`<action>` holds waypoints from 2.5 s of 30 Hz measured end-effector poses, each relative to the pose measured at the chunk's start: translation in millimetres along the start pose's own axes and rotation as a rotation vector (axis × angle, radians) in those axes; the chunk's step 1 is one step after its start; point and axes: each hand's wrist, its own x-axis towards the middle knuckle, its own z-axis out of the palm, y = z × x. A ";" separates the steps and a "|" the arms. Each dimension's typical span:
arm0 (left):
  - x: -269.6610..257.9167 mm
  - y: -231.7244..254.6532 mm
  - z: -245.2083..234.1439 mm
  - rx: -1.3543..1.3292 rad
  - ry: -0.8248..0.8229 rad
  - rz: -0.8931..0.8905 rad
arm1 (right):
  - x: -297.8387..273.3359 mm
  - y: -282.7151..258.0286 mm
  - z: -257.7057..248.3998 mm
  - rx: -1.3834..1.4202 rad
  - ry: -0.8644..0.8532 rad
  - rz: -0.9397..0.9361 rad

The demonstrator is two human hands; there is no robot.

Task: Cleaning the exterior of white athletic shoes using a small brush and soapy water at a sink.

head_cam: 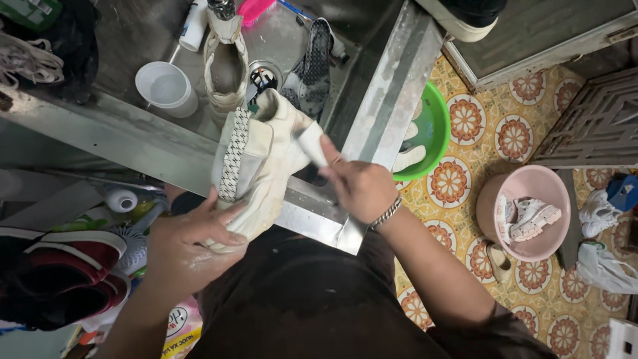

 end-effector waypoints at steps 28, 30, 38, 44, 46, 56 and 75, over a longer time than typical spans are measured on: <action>-36.6 -56.9 -54.6 -0.010 0.110 -0.355 | 43.9 41.9 -16.4 -0.325 -0.142 0.087; -57.3 -82.5 -81.5 -0.103 0.154 -0.546 | 50.4 38.6 -5.1 -0.264 -0.246 0.156; 21.3 11.9 -103.2 0.477 -0.153 -0.361 | 94.9 71.4 139.6 -0.447 -0.820 0.088; 53.9 36.0 -68.7 0.757 -0.104 -0.129 | 99.5 120.3 248.6 -0.484 -1.023 0.215; 70.8 29.7 -54.2 0.796 -0.064 -0.076 | 96.1 124.6 257.6 -0.475 -1.035 0.244; 163.1 -38.1 -11.4 0.588 -0.522 -0.403 | 71.1 38.7 30.1 -0.127 -0.576 0.226; 130.0 57.3 76.0 0.350 0.087 -0.033 | -2.6 -17.8 -40.6 0.159 0.276 -0.006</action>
